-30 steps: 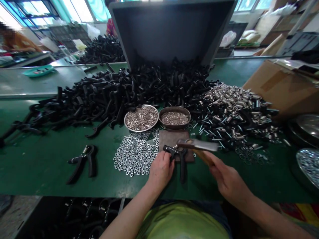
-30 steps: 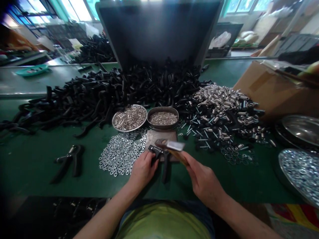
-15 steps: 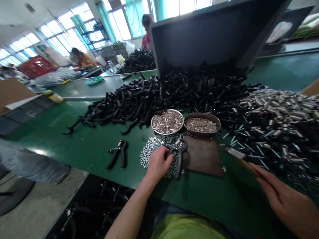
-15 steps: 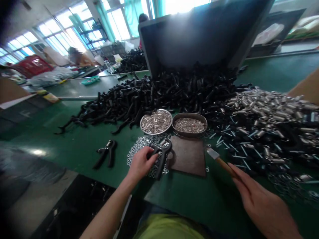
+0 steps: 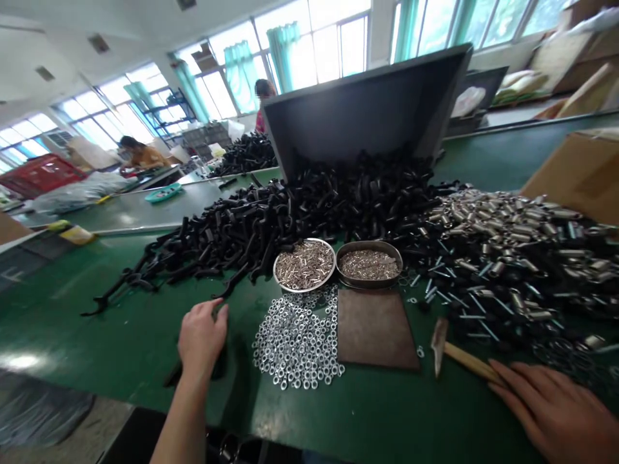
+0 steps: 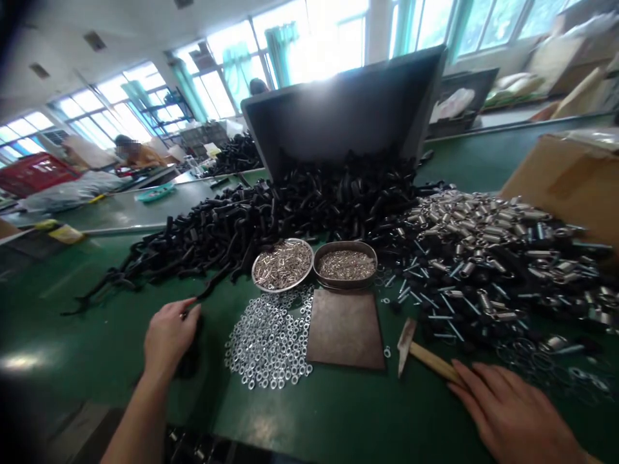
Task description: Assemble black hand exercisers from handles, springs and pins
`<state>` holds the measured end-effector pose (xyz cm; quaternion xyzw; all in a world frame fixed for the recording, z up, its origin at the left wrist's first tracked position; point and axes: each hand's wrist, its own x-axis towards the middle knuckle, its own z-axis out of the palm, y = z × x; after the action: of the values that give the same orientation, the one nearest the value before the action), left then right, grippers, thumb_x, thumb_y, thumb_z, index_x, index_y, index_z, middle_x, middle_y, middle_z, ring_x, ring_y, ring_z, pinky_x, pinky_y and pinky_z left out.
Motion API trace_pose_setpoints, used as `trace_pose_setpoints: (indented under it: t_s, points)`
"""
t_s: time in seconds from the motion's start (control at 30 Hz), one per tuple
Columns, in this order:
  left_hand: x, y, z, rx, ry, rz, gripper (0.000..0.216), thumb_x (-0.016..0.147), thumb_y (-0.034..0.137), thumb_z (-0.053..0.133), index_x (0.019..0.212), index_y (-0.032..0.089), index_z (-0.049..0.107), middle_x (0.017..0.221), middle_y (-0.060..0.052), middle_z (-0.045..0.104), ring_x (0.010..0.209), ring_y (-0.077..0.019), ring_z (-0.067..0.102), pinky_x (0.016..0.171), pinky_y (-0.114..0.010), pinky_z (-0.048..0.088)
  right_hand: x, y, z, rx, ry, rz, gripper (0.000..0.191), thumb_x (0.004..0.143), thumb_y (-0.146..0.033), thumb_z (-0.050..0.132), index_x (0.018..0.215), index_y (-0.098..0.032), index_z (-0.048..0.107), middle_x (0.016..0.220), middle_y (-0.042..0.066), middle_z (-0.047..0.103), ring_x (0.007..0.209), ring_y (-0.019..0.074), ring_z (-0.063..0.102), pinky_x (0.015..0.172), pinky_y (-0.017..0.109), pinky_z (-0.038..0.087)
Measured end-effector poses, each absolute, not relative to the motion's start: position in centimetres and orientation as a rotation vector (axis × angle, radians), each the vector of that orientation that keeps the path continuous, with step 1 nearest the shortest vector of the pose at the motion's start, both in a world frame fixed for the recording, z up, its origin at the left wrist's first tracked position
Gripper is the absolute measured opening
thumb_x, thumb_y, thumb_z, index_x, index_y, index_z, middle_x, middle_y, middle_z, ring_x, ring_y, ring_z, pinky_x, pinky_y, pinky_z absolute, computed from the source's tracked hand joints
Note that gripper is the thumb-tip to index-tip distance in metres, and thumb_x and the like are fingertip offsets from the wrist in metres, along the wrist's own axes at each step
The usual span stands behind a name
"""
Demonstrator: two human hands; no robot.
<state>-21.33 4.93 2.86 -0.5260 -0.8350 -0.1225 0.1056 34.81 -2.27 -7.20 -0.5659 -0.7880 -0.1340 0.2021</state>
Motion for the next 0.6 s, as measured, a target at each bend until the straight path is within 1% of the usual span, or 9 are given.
trace_pose_setpoints:
  t_s: [0.03, 0.1, 0.2, 0.27, 0.33, 0.4, 0.47, 0.53, 0.6]
  points:
    - [-19.0, 7.0, 3.2, -1.727, -2.36, -0.488, 0.035, 0.086, 0.037, 0.043, 0.104, 0.016, 0.065, 0.106, -0.011, 0.063, 0.098, -0.0265, 0.057, 0.085, -0.037, 0.045, 34.1, -1.9, -6.4, -1.536, -2.252, -0.42, 0.039, 0.089, -0.046, 0.037, 0.096, -0.024, 0.069, 0.094, 0.01, 0.069, 0.088, 0.029, 0.059, 0.072, 0.042, 0.042]
    - [-13.4, 11.5, 3.9, -2.103, -2.176, -0.66, 0.03, 0.086, 0.033, 0.046, 0.1, 0.016, 0.066, 0.104, -0.009, 0.065, 0.098, -0.0221, 0.057, 0.089, -0.032, 0.044, 32.5, -1.0, -5.0, -1.457, -2.302, -0.467, 0.038, 0.091, -0.042, 0.038, 0.097, -0.021, 0.069, 0.092, 0.01, 0.068, 0.087, 0.0263, 0.059, 0.076, 0.04, 0.042]
    - [-4.7, 18.5, 4.2, -2.471, -1.95, -0.601, 0.026, 0.088, 0.024, 0.045, 0.101, 0.018, 0.066, 0.108, -0.007, 0.064, 0.104, -0.0192, 0.054, 0.094, -0.03, 0.042, 30.1, 0.4, -3.5, -1.403, -2.257, -0.421, 0.032, 0.092, -0.034, 0.039, 0.097, -0.02, 0.068, 0.089, 0.008, 0.067, 0.085, 0.0212, 0.059, 0.078, 0.035, 0.044]
    - [0.1, 22.7, 3.9, -2.581, -1.88, -0.547, 0.025, 0.086, 0.019, 0.047, 0.102, 0.022, 0.067, 0.112, -0.004, 0.064, 0.107, -0.0172, 0.053, 0.095, -0.027, 0.041, 28.9, 1.2, -2.9, -1.365, -2.246, -0.369, 0.03, 0.092, -0.026, 0.039, 0.097, -0.02, 0.067, 0.089, 0.008, 0.066, 0.085, 0.0194, 0.059, 0.078, 0.032, 0.044]
    - [3.4, 26.3, 3.2, -2.635, -1.876, -0.471, 0.028, 0.085, 0.015, 0.048, 0.103, 0.023, 0.066, 0.116, -0.003, 0.062, 0.112, -0.0169, 0.052, 0.096, -0.027, 0.04, 28.1, 1.8, -2.5, -1.339, -2.246, -0.305, 0.028, 0.091, -0.02, 0.04, 0.098, -0.019, 0.066, 0.09, 0.008, 0.065, 0.086, 0.0186, 0.058, 0.077, 0.031, 0.045]
    - [5.3, 29.1, 2.4, -2.637, -1.948, -0.379, 0.027, 0.083, 0.018, 0.052, 0.106, 0.021, 0.065, 0.115, -0.008, 0.063, 0.111, -0.0197, 0.054, 0.093, -0.029, 0.042, 27.7, 2.3, -2.2, -1.352, -2.241, -0.218, 0.026, 0.089, -0.016, 0.041, 0.099, -0.018, 0.065, 0.091, 0.008, 0.064, 0.087, 0.0187, 0.058, 0.076, 0.031, 0.046]
    - [6.1, 31.1, 1.6, -2.614, -2.051, -0.288, 0.029, 0.079, 0.027, 0.059, 0.106, 0.017, 0.065, 0.111, -0.012, 0.065, 0.106, -0.023, 0.058, 0.088, -0.031, 0.045, 27.7, 2.7, -1.9, -1.384, -2.223, -0.126, 0.025, 0.088, -0.013, 0.043, 0.098, -0.017, 0.065, 0.091, 0.008, 0.064, 0.086, 0.0189, 0.058, 0.074, 0.031, 0.047]
    - [6.2, 32.5, 1.1, -2.587, -2.14, -0.217, 0.034, 0.072, 0.032, 0.067, 0.102, 0.016, 0.066, 0.107, -0.012, 0.067, 0.101, -0.0244, 0.061, 0.083, -0.03, 0.047, 28.0, 3.3, -1.4, -1.407, -2.206, -0.057, 0.024, 0.087, -0.012, 0.043, 0.096, -0.017, 0.066, 0.089, 0.008, 0.063, 0.083, 0.0189, 0.057, 0.072, 0.031, 0.048]
    - [6.0, 33.2, 1.0, -2.56, -2.201, -0.184, 0.034, 0.066, 0.03, 0.072, 0.098, 0.017, 0.067, 0.101, -0.011, 0.069, 0.096, -0.0249, 0.063, 0.079, -0.029, 0.048, 28.2, 3.8, -0.8, -1.427, -2.196, -0.016, 0.025, 0.087, -0.011, 0.043, 0.095, -0.017, 0.066, 0.087, 0.008, 0.063, 0.081, 0.0188, 0.057, 0.07, 0.031, 0.049]
